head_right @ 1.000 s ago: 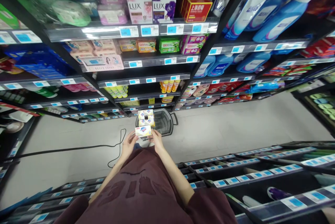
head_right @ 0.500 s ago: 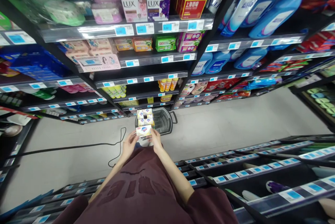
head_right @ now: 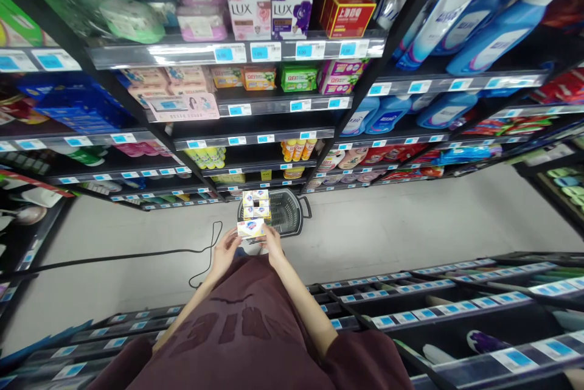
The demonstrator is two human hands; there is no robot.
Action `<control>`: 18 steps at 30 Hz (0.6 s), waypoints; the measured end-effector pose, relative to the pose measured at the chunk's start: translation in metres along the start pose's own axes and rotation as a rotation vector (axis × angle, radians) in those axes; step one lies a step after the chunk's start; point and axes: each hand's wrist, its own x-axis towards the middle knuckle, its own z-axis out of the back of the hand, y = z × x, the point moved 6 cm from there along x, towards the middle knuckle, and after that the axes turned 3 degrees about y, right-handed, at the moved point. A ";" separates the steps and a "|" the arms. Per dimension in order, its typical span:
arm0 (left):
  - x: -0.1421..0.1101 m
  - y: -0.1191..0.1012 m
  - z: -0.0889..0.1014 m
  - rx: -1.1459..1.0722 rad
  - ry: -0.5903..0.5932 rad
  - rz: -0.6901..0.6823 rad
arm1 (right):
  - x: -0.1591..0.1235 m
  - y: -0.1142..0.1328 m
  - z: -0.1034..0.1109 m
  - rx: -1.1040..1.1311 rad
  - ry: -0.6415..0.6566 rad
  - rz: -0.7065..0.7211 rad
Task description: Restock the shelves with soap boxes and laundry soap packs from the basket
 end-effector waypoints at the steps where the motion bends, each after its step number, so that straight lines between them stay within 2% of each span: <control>1: 0.000 -0.001 0.000 0.012 0.000 -0.005 | 0.000 0.000 0.000 0.003 0.001 -0.003; 9: 0.001 -0.006 -0.003 0.107 0.006 -0.032 | 0.002 0.000 0.002 0.036 -0.023 -0.013; 18: 0.001 -0.009 -0.006 0.060 -0.021 -0.068 | 0.001 -0.003 0.005 0.031 -0.033 -0.040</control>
